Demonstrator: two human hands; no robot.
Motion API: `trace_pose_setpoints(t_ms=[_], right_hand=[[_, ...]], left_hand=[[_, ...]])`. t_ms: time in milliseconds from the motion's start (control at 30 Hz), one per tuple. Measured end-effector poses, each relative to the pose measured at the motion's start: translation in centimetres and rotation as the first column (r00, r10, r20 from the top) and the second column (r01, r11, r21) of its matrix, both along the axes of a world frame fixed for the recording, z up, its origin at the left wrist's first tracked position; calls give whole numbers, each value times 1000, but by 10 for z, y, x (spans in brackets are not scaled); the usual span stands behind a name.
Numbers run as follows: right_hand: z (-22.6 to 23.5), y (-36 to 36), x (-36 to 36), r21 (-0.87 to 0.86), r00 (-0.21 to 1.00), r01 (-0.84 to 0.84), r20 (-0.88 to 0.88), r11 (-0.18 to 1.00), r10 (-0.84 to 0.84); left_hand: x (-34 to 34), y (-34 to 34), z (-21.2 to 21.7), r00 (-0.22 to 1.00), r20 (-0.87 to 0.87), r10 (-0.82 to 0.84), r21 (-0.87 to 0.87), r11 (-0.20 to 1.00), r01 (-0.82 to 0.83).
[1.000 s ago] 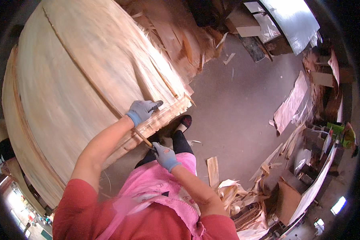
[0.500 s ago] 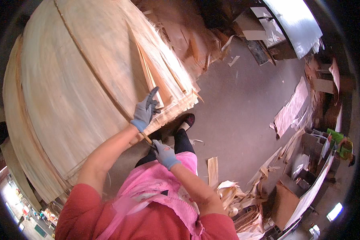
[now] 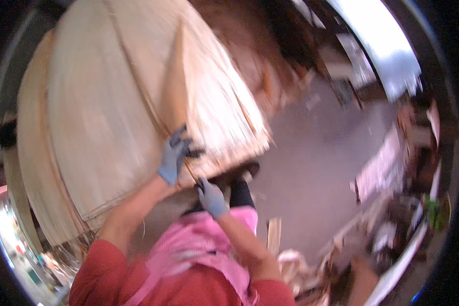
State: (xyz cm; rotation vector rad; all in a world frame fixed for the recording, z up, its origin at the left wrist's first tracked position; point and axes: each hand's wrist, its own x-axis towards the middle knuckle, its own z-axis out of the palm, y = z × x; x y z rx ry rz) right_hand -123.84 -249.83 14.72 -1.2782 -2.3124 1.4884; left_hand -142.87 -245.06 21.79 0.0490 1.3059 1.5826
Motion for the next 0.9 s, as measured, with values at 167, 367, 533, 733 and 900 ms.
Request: trace_pose_setpoints(t_ms=[167, 367, 533, 733, 900], right_hand=[[-34, -29, -12, -335, 927, 183, -253, 924, -275], [-54, -52, -4, -455, 908, 231, -217, 860, -359], [-35, -37, -19, -575, 921, 246, -111, 780, -372], [-2, -16, -38, -482, 913, 197, -227, 854, -338], [-11, 7, -49, -471, 890, 155, -314, 868, -329]], left_hand=[[-36, -88, 53, 804, -585, -108, -192, 981, -8], [-89, -228, 27, 915, -383, 124, -302, 920, -251], [-106, -258, -71, 940, -127, 317, -382, 859, -341], [-80, -258, -115, 962, 114, 250, -568, 810, -143], [-54, -232, -135, 918, 384, 97, -515, 848, 126]])
